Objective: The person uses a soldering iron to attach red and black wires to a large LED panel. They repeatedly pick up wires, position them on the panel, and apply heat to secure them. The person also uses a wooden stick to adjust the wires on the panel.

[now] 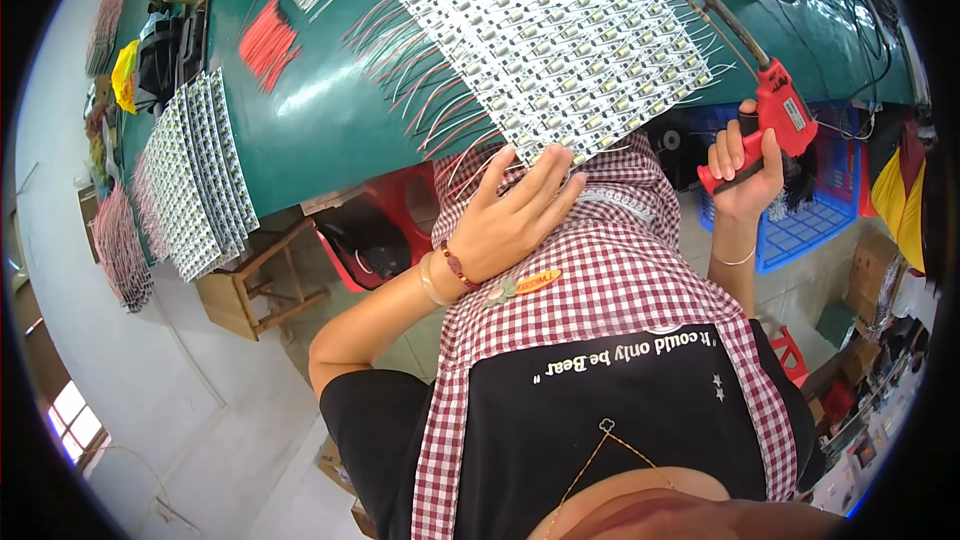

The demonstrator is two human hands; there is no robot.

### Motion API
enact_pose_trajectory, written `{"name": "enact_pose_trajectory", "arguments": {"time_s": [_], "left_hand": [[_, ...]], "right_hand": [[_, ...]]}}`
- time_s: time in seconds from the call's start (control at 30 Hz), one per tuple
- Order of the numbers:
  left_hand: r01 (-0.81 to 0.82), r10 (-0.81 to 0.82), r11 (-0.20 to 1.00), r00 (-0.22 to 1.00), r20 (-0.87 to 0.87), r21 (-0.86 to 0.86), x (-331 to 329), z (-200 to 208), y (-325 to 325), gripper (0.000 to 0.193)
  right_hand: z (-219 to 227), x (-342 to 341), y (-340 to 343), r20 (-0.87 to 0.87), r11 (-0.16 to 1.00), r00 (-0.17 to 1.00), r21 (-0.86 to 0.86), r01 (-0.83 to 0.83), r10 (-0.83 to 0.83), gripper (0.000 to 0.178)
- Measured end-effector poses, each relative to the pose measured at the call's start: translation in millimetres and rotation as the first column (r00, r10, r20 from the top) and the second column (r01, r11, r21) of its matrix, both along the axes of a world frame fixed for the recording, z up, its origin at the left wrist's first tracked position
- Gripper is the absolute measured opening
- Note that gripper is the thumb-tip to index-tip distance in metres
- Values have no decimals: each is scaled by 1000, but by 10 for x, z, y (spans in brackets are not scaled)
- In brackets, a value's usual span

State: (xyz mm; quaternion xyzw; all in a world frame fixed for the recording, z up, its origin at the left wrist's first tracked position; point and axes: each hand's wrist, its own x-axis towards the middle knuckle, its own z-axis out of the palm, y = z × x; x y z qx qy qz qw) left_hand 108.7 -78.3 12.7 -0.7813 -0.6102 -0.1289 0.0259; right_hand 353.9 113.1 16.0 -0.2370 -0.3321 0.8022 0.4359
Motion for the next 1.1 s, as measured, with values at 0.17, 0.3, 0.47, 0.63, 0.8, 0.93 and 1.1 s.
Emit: {"name": "enact_pose_trajectory", "arguments": {"time_s": [0.17,0.3,0.47,0.63,0.8,0.93,1.1], "left_hand": [[-2,2,996,1000,5,92,0,-74,5,32],[10,-13,991,1000,21,132,-25,-61,25,27],[-13,3,981,999,52,194,3,-80,62,23],[-13,19,967,1000,-24,253,-52,-139,-48,24],[-113,133,941,990,-41,320,28,-224,-165,26],[-106,130,938,990,-50,329,48,6,-66,35],[-152,162,981,983,-86,117,-28,-123,-67,39]], "right_hand": [[16,-38,-2,-15,999,999,12,-33,33,41],[22,-22,3,0,1000,1000,15,-11,11,41],[25,-37,0,-5,1000,1000,17,-15,15,41],[35,-40,1,-11,999,1000,30,-18,19,41],[20,-43,15,-18,999,1000,28,-24,25,42],[17,-42,16,-14,999,1000,33,-20,21,42],[19,-42,9,-12,999,999,32,-32,33,42]]}}
